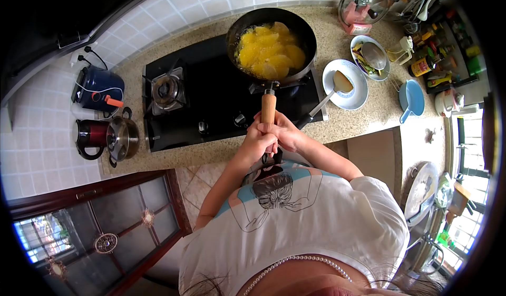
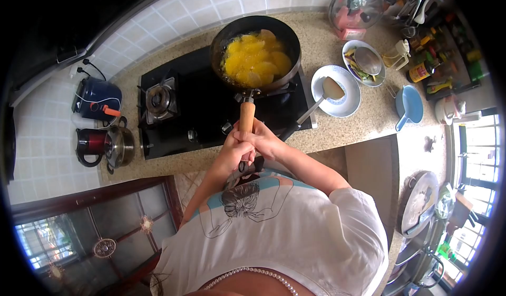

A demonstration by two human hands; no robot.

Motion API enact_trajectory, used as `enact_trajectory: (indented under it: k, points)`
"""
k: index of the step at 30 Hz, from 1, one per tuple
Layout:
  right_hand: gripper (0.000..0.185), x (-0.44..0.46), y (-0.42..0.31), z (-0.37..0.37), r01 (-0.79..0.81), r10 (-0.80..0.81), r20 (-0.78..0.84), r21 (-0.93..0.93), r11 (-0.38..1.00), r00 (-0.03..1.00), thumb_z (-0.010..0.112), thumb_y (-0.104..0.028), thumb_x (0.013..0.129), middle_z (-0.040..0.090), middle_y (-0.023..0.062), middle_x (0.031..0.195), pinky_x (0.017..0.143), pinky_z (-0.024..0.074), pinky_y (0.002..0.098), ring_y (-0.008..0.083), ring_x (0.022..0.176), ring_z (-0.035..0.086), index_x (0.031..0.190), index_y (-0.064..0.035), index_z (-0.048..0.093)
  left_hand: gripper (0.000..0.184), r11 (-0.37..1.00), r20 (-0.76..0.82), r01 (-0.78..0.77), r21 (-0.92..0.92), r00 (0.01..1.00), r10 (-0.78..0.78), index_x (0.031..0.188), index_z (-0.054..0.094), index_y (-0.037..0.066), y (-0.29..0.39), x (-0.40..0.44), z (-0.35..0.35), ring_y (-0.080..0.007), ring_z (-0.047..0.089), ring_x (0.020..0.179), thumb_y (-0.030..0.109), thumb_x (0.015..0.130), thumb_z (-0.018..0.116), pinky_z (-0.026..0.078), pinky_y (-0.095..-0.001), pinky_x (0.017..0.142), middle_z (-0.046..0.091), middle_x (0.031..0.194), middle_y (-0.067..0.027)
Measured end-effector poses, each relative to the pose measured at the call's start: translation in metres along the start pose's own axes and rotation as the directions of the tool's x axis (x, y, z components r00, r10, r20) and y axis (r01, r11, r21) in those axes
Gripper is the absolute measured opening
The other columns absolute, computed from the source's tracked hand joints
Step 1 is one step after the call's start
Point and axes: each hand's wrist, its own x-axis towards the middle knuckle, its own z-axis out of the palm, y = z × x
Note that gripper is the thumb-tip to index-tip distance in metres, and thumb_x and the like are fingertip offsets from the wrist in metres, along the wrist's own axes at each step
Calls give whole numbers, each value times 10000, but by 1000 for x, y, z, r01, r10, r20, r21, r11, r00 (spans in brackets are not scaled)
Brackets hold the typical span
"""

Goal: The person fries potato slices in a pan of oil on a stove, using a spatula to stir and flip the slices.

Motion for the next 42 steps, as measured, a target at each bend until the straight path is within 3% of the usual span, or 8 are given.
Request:
enact_trajectory:
  k: [5, 8, 9, 14, 20, 28, 39, 42]
  points:
    - [399, -4, 3, 12, -34, 36, 66, -31, 999, 997, 611, -190, 897, 587, 115, 828, 368, 521, 266, 173, 440, 581, 1188, -12, 403, 530, 999, -85, -31, -23, 996, 29, 1271, 299, -31, -2, -16, 0, -145, 545, 466, 13, 775, 478, 442, -259, 383, 524, 634, -77]
    - [407, 7, -6, 11, 2, -1, 44, -32, 999, 999, 625, -193, 882, 576, 117, 830, 365, 524, 278, 170, 462, 578, 1159, 11, 407, 370, 998, -67, -65, -2, 996, 64, 1132, 386, -14, 11, -7, 3, -157, 538, 456, 6, 774, 479, 432, -264, 374, 517, 621, -83]
    - [409, 12, -7, 10, 57, -56, 45, -8, 998, 997, 636, -196, 875, 569, 116, 820, 361, 522, 285, 168, 475, 573, 1132, 26, 408, 370, 998, -65, -66, 0, 996, 66, 1132, 386, -14, 12, -2, 3, -157, 538, 456, 6, 774, 479, 432, -264, 374, 517, 621, -83]
    - [411, 8, -13, 5, 5, -5, -1, -43, 999, 1000, 637, -203, 872, 567, 112, 835, 356, 505, 284, 165, 513, 578, 1142, 20, 423, 432, 997, -24, -67, -39, 998, 66, 1182, 358, -23, 3, 6, 0, -164, 543, 468, 1, 771, 490, 439, -271, 376, 519, 630, -86]
    - [373, -11, 0, 13, -18, 19, 23, -57, 998, 1000, 624, -187, 882, 571, 112, 823, 363, 523, 284, 170, 453, 581, 1123, -1, 409, 554, 999, -40, -31, -42, 999, 29, 1286, 291, -31, 0, -19, 8, -149, 541, 468, 2, 771, 491, 439, -258, 385, 521, 645, -88]
    - [391, -2, 0, 6, 6, -5, 26, -14, 1000, 1000, 617, -193, 884, 580, 130, 862, 386, 530, 288, 185, 496, 590, 1171, -7, 427, 415, 999, -50, -29, -28, 998, 28, 1153, 353, -30, 4, -9, 7, -169, 541, 461, -8, 759, 483, 436, -275, 369, 522, 619, -96]
    - [402, -9, 12, 5, 38, -38, -17, -4, 999, 999, 641, -210, 875, 585, 101, 816, 378, 495, 249, 149, 479, 571, 1160, -2, 449, 503, 999, -39, -15, -28, 999, 14, 1247, 333, 20, -6, -13, 9, -134, 521, 456, 29, 768, 487, 427, -249, 373, 504, 635, -71]
    - [400, -9, 8, 5, 31, -31, 7, 2, 1000, 999, 650, -206, 878, 566, 107, 822, 357, 527, 300, 169, 471, 574, 1124, 16, 426, 513, 998, -12, -29, -58, 1000, 29, 1239, 292, -40, -6, -10, 5, -160, 545, 465, -10, 762, 479, 441, -272, 366, 521, 644, -97]
